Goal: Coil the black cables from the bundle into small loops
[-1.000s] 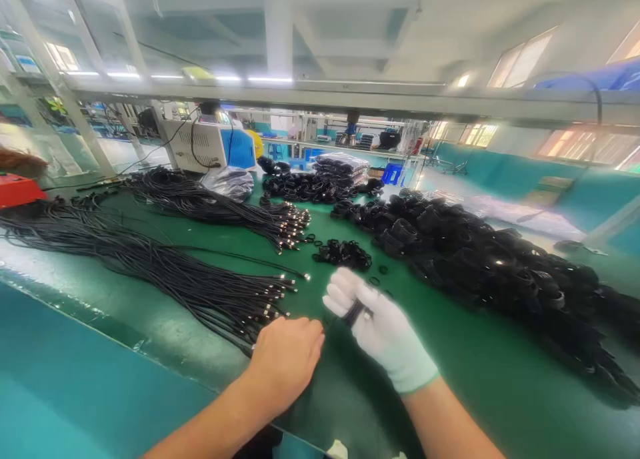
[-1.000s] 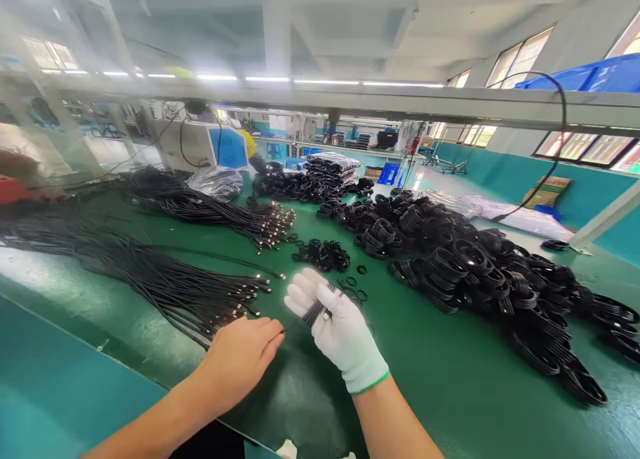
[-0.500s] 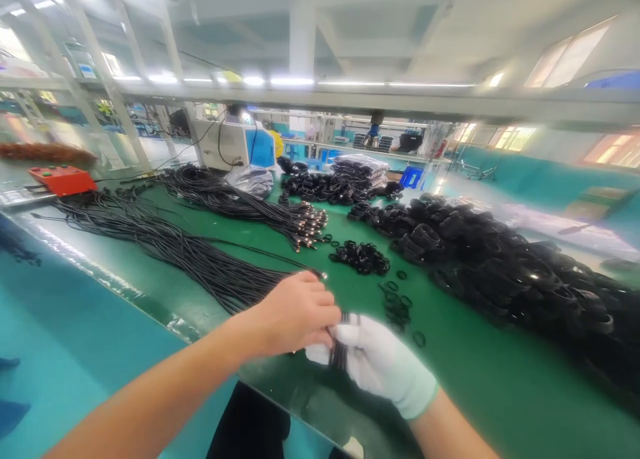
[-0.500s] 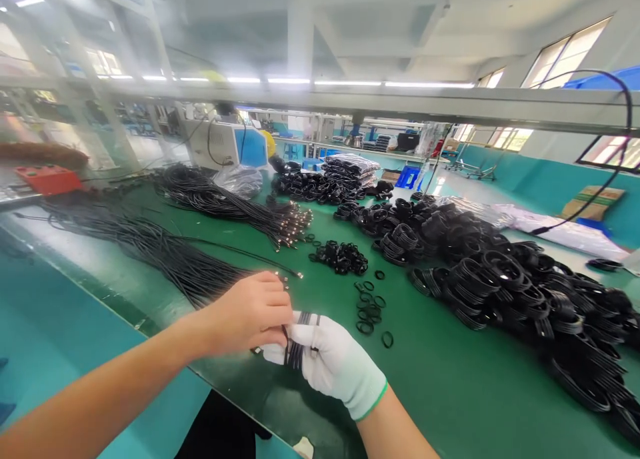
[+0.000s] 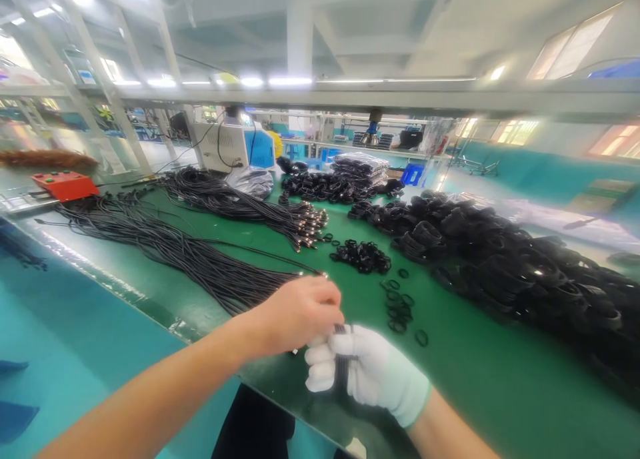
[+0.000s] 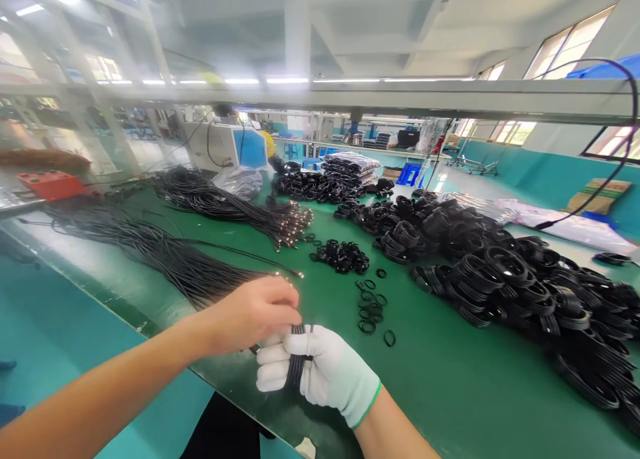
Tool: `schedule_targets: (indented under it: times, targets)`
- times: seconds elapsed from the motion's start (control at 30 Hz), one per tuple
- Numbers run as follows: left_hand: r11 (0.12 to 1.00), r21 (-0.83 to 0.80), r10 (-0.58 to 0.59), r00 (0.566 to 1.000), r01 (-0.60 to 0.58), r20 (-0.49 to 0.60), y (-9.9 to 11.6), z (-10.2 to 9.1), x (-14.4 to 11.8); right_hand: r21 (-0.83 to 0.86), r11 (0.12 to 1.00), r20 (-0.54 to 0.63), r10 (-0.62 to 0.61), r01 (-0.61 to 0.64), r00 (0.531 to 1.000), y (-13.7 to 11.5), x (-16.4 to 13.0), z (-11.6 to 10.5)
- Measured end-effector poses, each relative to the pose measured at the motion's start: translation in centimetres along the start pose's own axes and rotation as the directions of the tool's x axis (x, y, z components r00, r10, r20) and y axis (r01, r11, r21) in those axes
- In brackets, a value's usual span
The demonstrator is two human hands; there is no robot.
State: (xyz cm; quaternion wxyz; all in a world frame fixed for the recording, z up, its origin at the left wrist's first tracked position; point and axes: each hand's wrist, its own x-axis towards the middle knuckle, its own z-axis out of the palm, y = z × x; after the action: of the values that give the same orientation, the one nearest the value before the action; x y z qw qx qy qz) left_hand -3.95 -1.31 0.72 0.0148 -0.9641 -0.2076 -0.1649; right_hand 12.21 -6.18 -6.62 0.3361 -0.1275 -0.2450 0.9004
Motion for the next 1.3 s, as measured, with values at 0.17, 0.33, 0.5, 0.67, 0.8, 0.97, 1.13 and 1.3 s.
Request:
schedule_targets:
  times: [0.17, 0.33, 0.5, 0.67, 0.8, 0.97, 1.13, 1.3]
  targets:
    - [0.978, -0.202, 0.002, 0.957, 0.059, 0.291, -0.1, -1.6, 1.7, -0.101, 0.991, 0.018, 0.089, -0.087, 0.996, 0.3, -0.7, -0.8]
    - [0.612, -0.655, -0.101, 0.865, 0.444, 0.492, -1.5, -0.9, 2.0, -0.008, 0.997, -0.021, 0.074, -0.074, 0.997, 0.4, -1.1, -0.8]
    - [0.399, -0.81, -0.357, 0.887, 0.429, 0.294, 0.2, 1.4, 0.1, 0.036, 0.999, -0.057, 0.012, -0.01, 0.998, 0.3, -1.1, -0.8]
    - [0.513, -0.788, -0.478, 0.876, 0.339, 0.065, 2.1, 2.2, -1.4, -0.126, 0.992, -0.036, -0.028, 0.023, 0.999, 0.1, -0.9, -0.4]
    - [0.508, -0.796, -0.514, 0.857, 0.329, 0.026, 2.2, 2.6, -1.9, -0.264, 0.962, 0.026, -0.065, 0.069, 0.998, -0.1, -0.8, 0.1]
    - [0.817, -0.479, -0.401, 0.914, 0.322, -0.069, 2.8, 2.2, -2.3, -0.393, 0.913, 0.077, -0.089, 0.112, 0.993, -0.5, -0.9, 0.9]
    - [0.948, 0.015, -0.287, 0.875, 0.318, -0.39, 1.8, 1.1, -7.8, -0.604, 0.786, 0.085, -0.1, 0.131, 0.991, -2.0, -2.5, 1.6]
    - [0.379, 0.157, -0.741, 0.401, 0.912, -0.538, -1.6, 1.3, -21.7, -0.669, 0.725, 0.19, -0.047, 0.164, 0.981, -3.7, -4.5, 3.1]
